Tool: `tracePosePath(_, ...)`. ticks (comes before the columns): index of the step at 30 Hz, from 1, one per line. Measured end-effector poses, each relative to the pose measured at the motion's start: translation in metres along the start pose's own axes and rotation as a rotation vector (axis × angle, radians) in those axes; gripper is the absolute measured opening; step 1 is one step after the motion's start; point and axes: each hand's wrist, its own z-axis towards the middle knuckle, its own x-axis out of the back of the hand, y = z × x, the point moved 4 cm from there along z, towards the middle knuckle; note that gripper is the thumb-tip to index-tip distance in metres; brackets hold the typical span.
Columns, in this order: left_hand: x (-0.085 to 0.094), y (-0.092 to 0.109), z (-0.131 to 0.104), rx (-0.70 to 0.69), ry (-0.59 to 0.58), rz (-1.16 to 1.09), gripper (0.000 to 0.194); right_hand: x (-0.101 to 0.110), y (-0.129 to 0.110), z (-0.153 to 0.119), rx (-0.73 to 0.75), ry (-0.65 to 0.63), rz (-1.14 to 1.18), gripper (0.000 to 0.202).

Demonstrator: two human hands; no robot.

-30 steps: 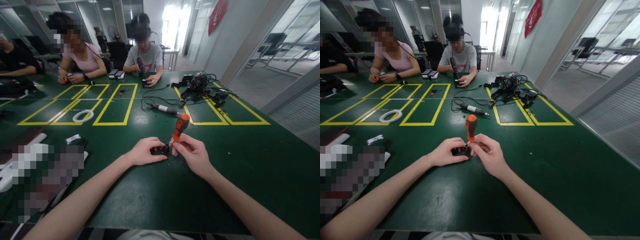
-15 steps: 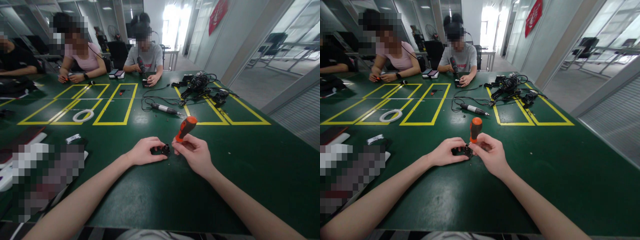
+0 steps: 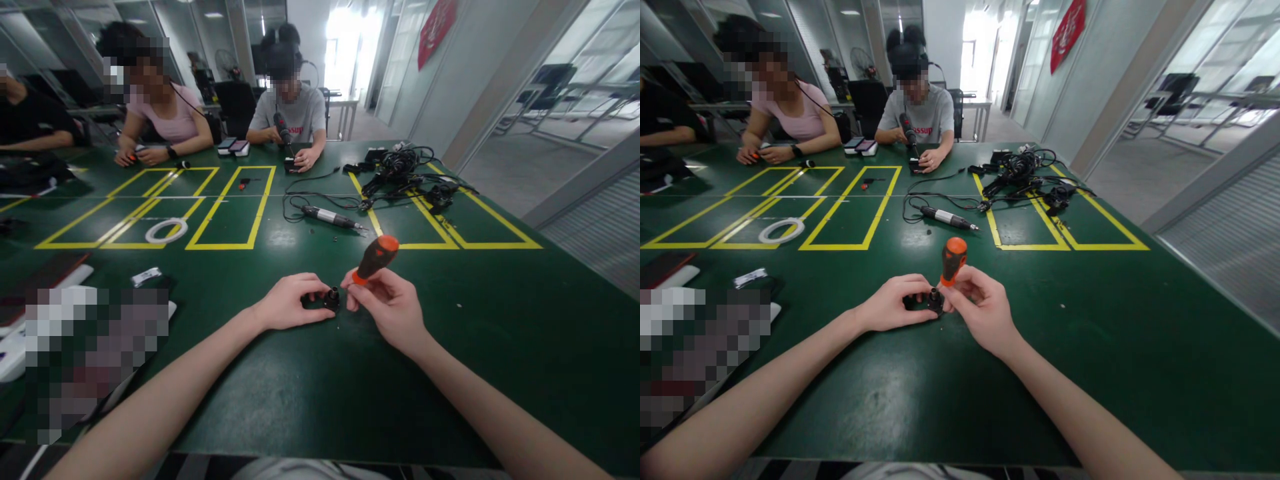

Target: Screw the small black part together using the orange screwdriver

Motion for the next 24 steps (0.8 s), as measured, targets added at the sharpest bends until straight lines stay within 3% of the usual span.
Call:
tracePosePath(11,0.0007,0.0011,0.0004,-0.001,0.005,0.000,0.026,0.0034,0.0042,-0.0010,-0.012,0.048,0.033,0.032)
tracePosePath(24,0.0010,0.0020,0.0006,-0.013,-0.007,0.014,0.027,0.0002,-0.0013,-0.0011,-0.025,-0.040,-0.014,0.030)
